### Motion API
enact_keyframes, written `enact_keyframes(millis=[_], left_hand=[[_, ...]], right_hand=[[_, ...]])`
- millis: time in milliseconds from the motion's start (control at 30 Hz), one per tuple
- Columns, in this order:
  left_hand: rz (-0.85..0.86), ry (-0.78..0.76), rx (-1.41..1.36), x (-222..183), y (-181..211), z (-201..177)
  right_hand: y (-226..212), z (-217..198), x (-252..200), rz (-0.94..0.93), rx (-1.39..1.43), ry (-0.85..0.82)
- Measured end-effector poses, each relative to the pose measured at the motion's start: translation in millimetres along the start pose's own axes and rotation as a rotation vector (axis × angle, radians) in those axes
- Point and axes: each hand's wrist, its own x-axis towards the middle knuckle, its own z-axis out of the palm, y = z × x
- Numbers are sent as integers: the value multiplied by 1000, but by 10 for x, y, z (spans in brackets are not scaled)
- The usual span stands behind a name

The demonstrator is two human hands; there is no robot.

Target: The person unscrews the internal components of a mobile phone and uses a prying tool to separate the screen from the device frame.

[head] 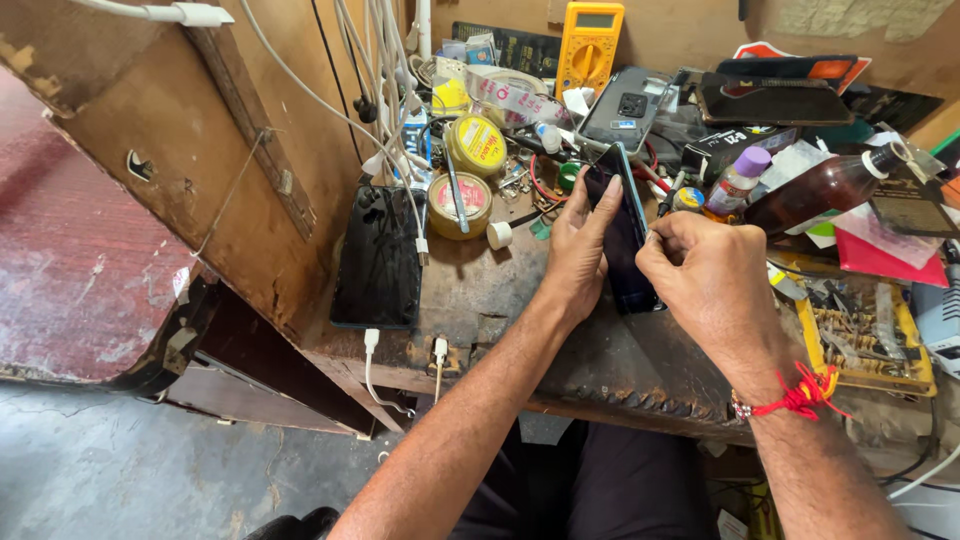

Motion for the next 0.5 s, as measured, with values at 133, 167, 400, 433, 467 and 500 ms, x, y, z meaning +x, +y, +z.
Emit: enact_keyframes(millis=[133, 167, 400, 433, 467, 500], left_hand=[[-19, 8, -20, 2, 18, 7], [-19, 9, -21, 1, 19, 7], [4, 13, 3, -8, -5, -7], [-6, 28, 11, -7, 6, -10], [-16, 41, 17, 2, 5, 0], [-27, 55, 23, 7, 4, 4]], right_hand=[[16, -17, 28, 20, 40, -18], [21, -35, 41, 0, 63, -19], [26, -29, 96, -28, 52, -49], [19, -18, 98, -15, 65, -48], [16, -18, 98, -1, 76, -46], [13, -14, 99, 14, 86, -45]])
